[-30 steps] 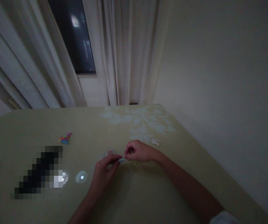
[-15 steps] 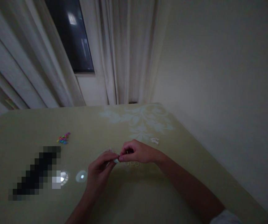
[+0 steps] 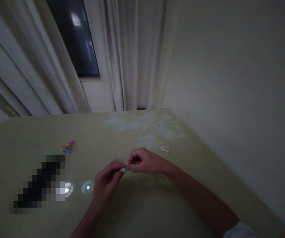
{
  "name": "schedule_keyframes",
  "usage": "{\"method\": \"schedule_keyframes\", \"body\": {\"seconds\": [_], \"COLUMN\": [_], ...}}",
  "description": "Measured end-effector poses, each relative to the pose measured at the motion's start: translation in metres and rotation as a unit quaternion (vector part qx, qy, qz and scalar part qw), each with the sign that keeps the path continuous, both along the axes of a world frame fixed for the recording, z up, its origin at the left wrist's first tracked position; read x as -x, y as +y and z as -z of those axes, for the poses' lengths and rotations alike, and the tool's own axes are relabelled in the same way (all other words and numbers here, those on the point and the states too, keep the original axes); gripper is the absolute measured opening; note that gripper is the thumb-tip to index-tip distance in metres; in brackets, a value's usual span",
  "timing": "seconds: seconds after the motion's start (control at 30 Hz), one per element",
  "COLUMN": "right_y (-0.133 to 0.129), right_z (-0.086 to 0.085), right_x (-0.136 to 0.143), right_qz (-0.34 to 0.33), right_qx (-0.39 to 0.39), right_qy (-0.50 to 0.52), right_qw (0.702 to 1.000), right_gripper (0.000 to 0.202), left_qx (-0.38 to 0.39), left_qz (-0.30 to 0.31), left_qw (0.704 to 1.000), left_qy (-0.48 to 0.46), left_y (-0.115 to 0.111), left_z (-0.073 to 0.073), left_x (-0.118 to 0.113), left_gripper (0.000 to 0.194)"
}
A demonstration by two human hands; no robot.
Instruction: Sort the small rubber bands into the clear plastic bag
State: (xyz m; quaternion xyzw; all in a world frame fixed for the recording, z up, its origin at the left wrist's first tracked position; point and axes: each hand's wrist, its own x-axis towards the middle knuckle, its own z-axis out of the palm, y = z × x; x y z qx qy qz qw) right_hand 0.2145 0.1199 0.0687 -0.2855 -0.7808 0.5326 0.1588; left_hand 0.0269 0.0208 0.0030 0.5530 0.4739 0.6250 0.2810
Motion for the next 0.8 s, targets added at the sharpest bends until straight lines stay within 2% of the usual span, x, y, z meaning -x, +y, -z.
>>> {"method": "schedule_keyframes", "body": {"seconds": [0.13, 0.27, 0.4, 0.5, 0.6, 0.7, 0.8], "right_y": [0.010, 0.026, 0.035, 0.036, 0.036, 0.037, 0.037], "right_z": [-0.004, -0.004, 0.003, 0.011, 0.023, 0.038, 0.054], "right_x": [-0.009, -0.022, -0.027, -0.025, -0.020, -0.013, -0.006], "right_qz": [-0.002, 0.000, -0.021, -0.023, 0.016, 0.068, 0.073], "right_qx": [-0.081, -0.195, -0.207, -0.199, -0.235, -0.272, -0.280], "right_qy": [-0.037, -0.157, -0.221, -0.255, -0.279, -0.258, -0.230], "right_qw": [0.996, 0.968, 0.953, 0.946, 0.931, 0.924, 0.929], "right_gripper": [0.007, 0.007, 0.008, 0.007, 0.006, 0.012, 0.012], "left_qx": [0.019, 0.036, 0.045, 0.046, 0.055, 0.063, 0.053], "left_qz": [-0.010, -0.013, -0.024, -0.039, -0.046, -0.042, -0.034], "left_qw": [1.000, 0.999, 0.998, 0.998, 0.997, 0.997, 0.998], "left_qy": [-0.008, -0.027, -0.030, -0.019, -0.016, -0.012, 0.006], "left_y": [-0.001, -0.002, -0.002, -0.002, -0.003, -0.003, -0.002], "left_z": [-0.002, -0.003, -0.002, -0.001, -0.001, -0.002, -0.004], "left_x": [-0.001, 0.000, 0.001, 0.002, 0.002, 0.002, 0.002], "left_gripper": [0.017, 0.018, 0.017, 0.018, 0.020, 0.019, 0.016]}}
